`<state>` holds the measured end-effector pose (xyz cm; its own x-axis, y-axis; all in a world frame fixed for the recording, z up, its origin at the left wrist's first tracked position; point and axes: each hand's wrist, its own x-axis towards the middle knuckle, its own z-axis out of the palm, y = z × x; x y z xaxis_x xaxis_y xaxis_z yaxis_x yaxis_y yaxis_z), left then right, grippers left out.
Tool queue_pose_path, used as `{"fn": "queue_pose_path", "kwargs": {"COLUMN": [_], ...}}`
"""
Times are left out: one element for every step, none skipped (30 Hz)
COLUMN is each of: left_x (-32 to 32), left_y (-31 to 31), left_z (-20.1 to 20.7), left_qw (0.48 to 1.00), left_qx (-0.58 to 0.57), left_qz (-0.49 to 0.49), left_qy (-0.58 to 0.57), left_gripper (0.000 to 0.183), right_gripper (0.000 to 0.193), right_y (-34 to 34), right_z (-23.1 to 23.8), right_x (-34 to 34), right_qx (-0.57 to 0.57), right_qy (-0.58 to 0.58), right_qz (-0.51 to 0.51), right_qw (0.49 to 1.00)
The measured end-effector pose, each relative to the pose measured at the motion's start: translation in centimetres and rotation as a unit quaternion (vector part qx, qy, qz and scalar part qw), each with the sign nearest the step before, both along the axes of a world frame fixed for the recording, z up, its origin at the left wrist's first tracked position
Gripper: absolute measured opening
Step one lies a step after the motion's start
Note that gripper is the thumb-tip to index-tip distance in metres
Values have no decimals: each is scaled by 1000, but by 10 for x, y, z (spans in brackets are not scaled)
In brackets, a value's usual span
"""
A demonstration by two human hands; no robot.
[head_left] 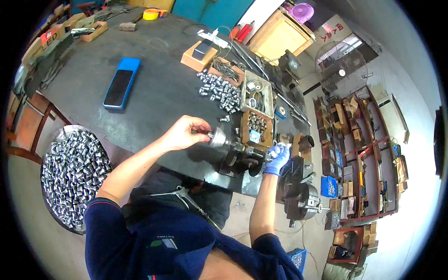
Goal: The person picks up metal components one at a time from a large container, places them into a machine for measurement, and then places the components into a smaller wooden box after the measurement is taken.
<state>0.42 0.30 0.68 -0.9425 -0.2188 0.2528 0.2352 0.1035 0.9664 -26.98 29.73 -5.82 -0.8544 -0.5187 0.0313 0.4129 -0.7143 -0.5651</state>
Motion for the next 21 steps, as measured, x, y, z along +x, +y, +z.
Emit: {"fn": "queue_pose_path", "kwargs": {"left_x": [1,-1,-3,-3,-4,-5,-5,-2,-1,-5,-7,-6,-5,-4,-4,-5,-4,-2,-3,-3,-3], "left_y": [-1,-1,-1,-2,-2,-2,-1,-3,-4,-1,1,1,1,1,1,2,1,0,1,1,2], "left_z": [-2,-3,-3,-4,-6,-7,-8,-10,-8,-4,-1,-1,-1,0,0,1,1,1,2,2,3], "left_qw": [1000,1000,1000,1000,1000,999,999,999,998,994,994,994,994,994,995,995,996,996,996,995,994], "left_qx": [21,16,10,5,3,0,-1,30,62,91,91,91,91,87,82,77,63,48,34,47,60], "left_qz": [-2,-5,-10,-10,-8,-5,-4,-13,-26,-49,-52,-48,-43,-40,-38,-38,-32,-27,-26,-25,-28], "left_qy": [5,13,21,25,29,33,36,9,-15,-34,-36,-40,-45,-46,-48,-48,-59,-70,-80,-83,-86], "left_gripper": [22,22,21,21,21,20,19,19,19,19,17,16,14,15,17,21,25,29,33,36,38], "right_gripper": [37,35,33,31,30,28,27,26,25,26,27,27,25,23,24,26,30,29,27,26,26], "right_y": [-3,-1,2,3,4,2,-3,-18,-23,-9,4,7,-2,-10,-15,-12,-19,-17,-21,-22,-19], "right_z": [-11,-25,-38,-45,-47,-48,-45,-28,-17,-29,-43,-45,-37,-27,-21,-13,0,13,29,45,61], "right_x": [6,7,6,13,23,29,40,60,70,54,37,28,30,33,25,13,12,16,23,35,47], "right_qx": [53,110,166,190,214,225,235,234,232,258,284,314,292,269,277,285,293,238,212,183,155], "right_qy": [14,23,31,16,0,-15,-30,-48,-62,-40,-19,-19,-7,5,24,44,62,23,35,54,74], "right_qz": [-26,-69,-112,-113,-115,-119,-124,-125,-131,-140,-146,-134,-140,-147,-153,-162,-165,-99,-144,-162,-185], "right_qw": [998,991,979,975,970,967,964,963,962,955,948,940,946,952,948,944,940,966,966,968,968]}}
